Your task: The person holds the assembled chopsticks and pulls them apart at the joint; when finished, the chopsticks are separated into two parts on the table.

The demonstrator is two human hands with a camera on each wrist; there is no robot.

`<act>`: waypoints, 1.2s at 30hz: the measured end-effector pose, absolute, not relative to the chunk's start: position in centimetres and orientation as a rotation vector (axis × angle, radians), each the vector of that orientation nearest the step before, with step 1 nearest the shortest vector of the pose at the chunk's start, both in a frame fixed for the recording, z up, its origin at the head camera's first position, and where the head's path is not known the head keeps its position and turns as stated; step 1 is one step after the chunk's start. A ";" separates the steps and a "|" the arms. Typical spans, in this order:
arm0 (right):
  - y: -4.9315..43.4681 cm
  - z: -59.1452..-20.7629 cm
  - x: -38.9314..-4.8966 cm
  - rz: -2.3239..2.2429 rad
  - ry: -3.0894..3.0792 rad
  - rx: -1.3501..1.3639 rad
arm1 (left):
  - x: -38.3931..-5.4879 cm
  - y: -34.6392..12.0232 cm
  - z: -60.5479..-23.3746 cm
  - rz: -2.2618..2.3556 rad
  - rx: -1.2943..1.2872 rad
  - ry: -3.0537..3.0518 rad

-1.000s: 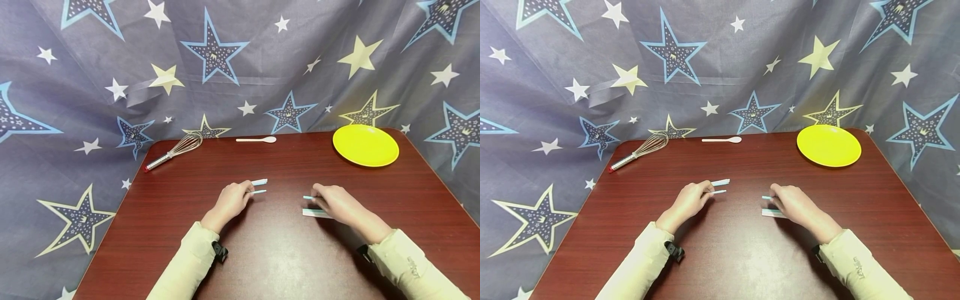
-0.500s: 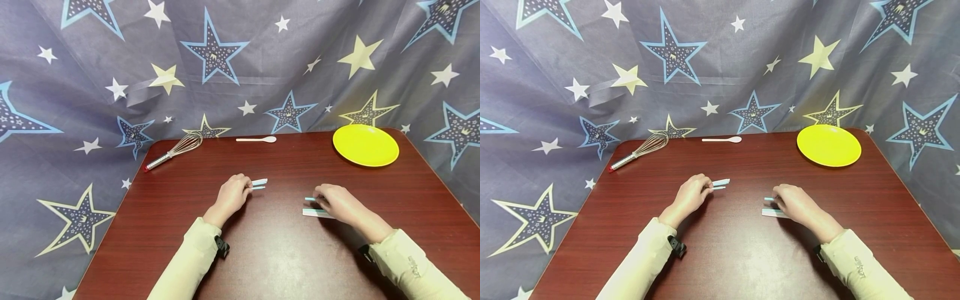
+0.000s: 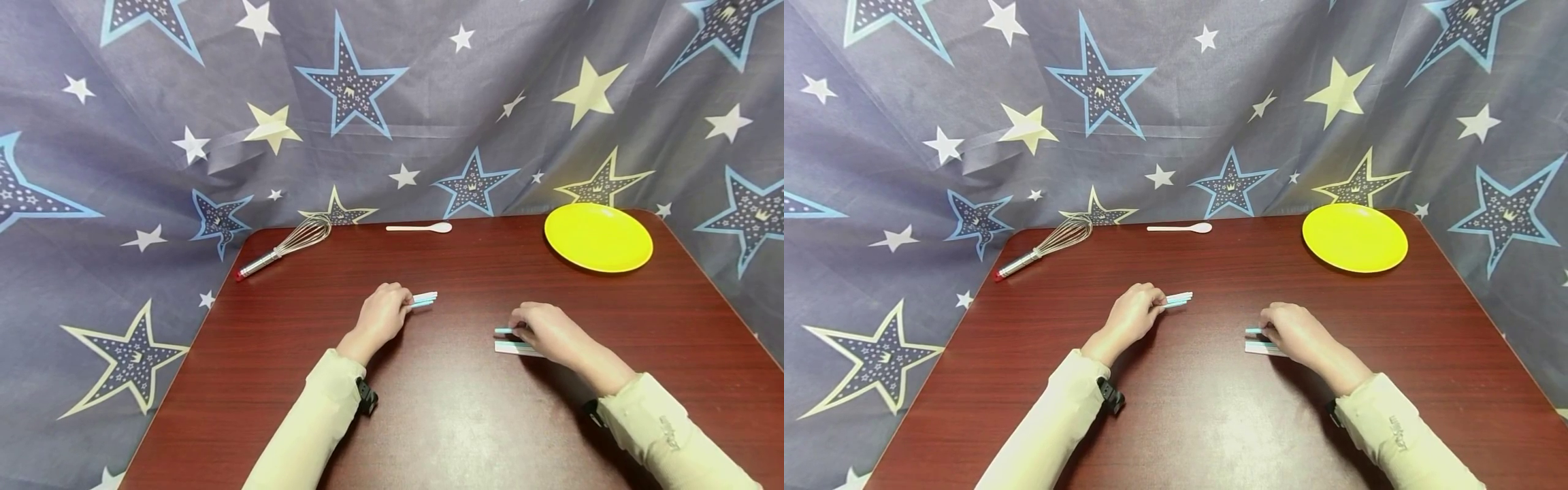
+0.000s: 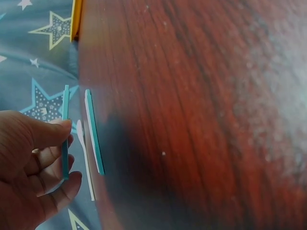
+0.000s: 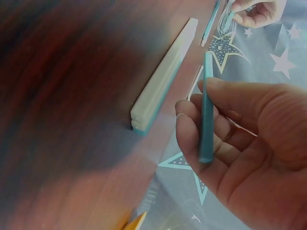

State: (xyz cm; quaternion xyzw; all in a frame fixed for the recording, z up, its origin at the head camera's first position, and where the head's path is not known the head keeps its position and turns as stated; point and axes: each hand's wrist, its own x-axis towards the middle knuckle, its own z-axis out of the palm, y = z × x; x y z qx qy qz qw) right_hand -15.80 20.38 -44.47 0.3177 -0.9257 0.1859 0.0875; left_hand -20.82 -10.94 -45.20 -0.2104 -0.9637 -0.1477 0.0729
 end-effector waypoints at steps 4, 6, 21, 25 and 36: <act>20.3 -44.7 -15.9 0.535 -2.765 0.953 | -21.1 -10.8 -45.3 -0.408 -0.630 -2.910; 20.2 -44.8 -15.9 0.527 -2.773 0.952 | -21.3 -10.7 -45.4 -0.391 -0.624 -2.918; 20.0 -44.6 -15.9 0.510 -2.839 0.909 | -22.0 -10.0 -45.5 -0.294 -0.580 -2.944; 20.0 -44.7 -16.0 0.509 -2.869 0.908 | -22.1 -9.9 -45.5 -0.268 -0.581 -2.937; 20.0 -44.6 -16.3 0.504 -2.913 0.893 | -22.6 -9.6 -45.7 -0.185 -0.553 -2.970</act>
